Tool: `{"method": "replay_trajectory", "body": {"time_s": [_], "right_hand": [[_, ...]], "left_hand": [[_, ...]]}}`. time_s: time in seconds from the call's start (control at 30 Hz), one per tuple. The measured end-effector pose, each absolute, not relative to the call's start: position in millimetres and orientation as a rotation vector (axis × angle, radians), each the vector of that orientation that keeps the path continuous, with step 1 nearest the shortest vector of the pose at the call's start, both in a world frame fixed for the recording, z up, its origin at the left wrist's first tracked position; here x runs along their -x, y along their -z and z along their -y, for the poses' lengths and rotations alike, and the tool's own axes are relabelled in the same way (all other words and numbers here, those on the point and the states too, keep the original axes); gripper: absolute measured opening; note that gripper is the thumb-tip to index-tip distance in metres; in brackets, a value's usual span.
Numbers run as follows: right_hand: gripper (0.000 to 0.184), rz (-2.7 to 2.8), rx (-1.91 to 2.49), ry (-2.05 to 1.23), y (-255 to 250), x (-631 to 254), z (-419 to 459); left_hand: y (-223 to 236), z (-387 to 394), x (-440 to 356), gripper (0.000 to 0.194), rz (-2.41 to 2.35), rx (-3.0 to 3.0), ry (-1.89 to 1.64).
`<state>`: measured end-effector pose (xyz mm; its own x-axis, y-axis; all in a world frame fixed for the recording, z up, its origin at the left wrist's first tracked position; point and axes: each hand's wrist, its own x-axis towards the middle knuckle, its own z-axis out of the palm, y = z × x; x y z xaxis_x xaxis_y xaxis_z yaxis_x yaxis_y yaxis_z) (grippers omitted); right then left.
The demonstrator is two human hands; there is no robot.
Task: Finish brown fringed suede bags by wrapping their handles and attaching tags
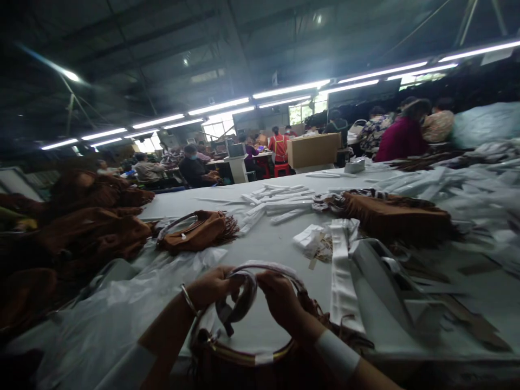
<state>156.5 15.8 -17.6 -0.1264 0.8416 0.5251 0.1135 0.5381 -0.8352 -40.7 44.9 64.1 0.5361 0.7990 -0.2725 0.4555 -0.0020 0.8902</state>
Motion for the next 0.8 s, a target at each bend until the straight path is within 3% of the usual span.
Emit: {"method": "replay_trajectory", "body": {"time_s": [0.17, 0.4, 0.57, 0.67, 0.8], "right_hand": [[0.026, 1.563, 0.912, -0.918, 26.9, -145.8, -16.9], [0.036, 1.564, 1.154, -0.605, 22.7, -156.9, 0.8], [0.038, 1.383, 1.219, -0.891, 13.4, -139.8, 15.2], [0.035, 1.268, 1.164, -1.065, 11.1, -129.5, 10.5], [0.022, 1.407, 1.218, -0.886, 3.9, -132.3, 2.2]], "left_hand": [[-60.4, -43.7, 39.4, 0.04, -1.061, -1.58, -0.459], [-49.3, -45.1, 37.3, 0.035, -1.284, -1.543, -0.665], [-53.4, -37.0, 20.7, 0.041, -1.431, -1.574, -0.858], [-52.0, -36.5, 17.5, 0.046, -1.376, -1.533, -0.803], [-51.4, -38.5, 26.0, 0.045, -1.256, -1.35, -0.673]]}}
